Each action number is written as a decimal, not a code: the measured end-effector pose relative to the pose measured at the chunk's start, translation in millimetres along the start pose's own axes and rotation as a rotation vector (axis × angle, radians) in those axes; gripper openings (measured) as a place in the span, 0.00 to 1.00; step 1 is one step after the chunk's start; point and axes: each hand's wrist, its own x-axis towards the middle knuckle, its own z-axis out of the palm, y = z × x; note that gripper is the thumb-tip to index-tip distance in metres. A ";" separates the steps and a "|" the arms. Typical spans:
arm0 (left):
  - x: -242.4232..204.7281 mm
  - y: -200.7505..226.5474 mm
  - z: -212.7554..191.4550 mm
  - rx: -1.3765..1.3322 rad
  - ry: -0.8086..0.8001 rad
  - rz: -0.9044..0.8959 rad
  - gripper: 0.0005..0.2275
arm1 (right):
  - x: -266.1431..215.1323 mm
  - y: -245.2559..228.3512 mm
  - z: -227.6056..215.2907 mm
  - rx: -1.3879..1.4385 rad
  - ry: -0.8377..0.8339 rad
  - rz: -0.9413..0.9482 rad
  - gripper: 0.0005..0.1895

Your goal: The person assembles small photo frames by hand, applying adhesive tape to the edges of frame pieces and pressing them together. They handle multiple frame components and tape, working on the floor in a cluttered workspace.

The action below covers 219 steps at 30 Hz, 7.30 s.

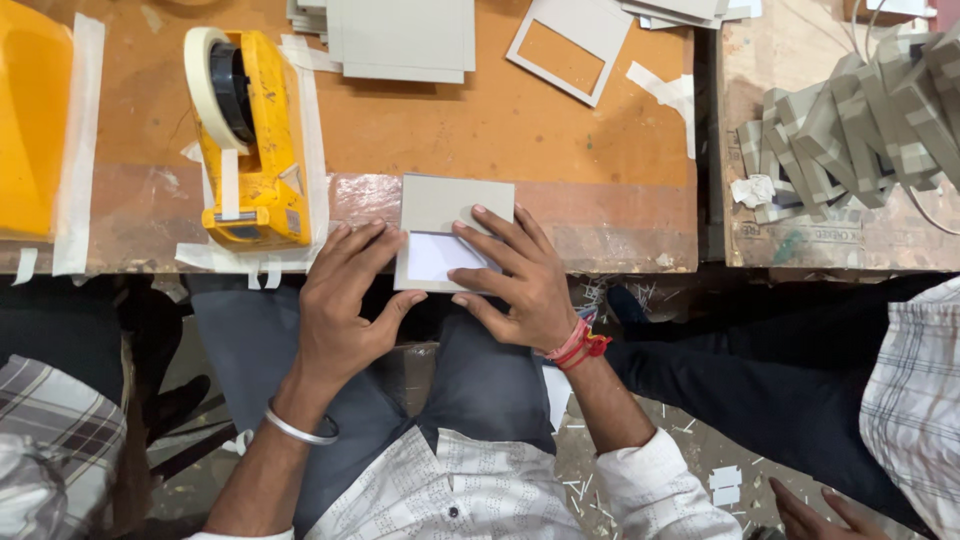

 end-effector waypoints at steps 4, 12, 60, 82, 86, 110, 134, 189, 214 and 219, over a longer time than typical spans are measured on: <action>0.4 3.6 -1.2 -0.008 0.028 -0.007 0.27 | 5.0 -7.5 4.3 0.004 0.036 0.034 0.09; -0.9 2.1 0.2 0.005 0.012 0.012 0.25 | 5.4 -11.7 5.3 0.008 0.060 0.069 0.09; 5.4 18.5 -7.3 0.016 -0.025 -0.005 0.15 | 0.4 -13.6 12.3 -0.023 0.106 0.056 0.08; -58.0 59.0 -80.7 -0.249 0.333 -0.667 0.17 | -0.5 -11.9 13.6 0.018 0.143 0.085 0.07; -65.5 64.5 -88.2 -0.195 0.367 -0.684 0.17 | 1.6 -11.7 14.5 0.019 0.148 0.072 0.07; -18.7 49.3 9.0 0.372 0.269 -0.130 0.12 | 6.8 -11.7 7.9 0.013 0.115 0.081 0.09; 1.4 15.5 19.8 0.278 0.260 0.032 0.10 | 16.1 -1.1 7.0 -0.014 0.119 0.099 0.09; 36.1 -27.4 -79.0 -0.742 0.446 -0.377 0.40 | 1.9 -4.8 12.5 -0.015 0.282 0.050 0.12; -18.9 31.6 50.2 -0.547 0.342 -0.601 0.19 | -1.8 1.8 13.8 0.010 0.276 0.035 0.11; -19.5 19.6 53.4 -0.622 0.365 -0.574 0.17 | -3.6 2.7 15.1 0.002 0.273 0.037 0.11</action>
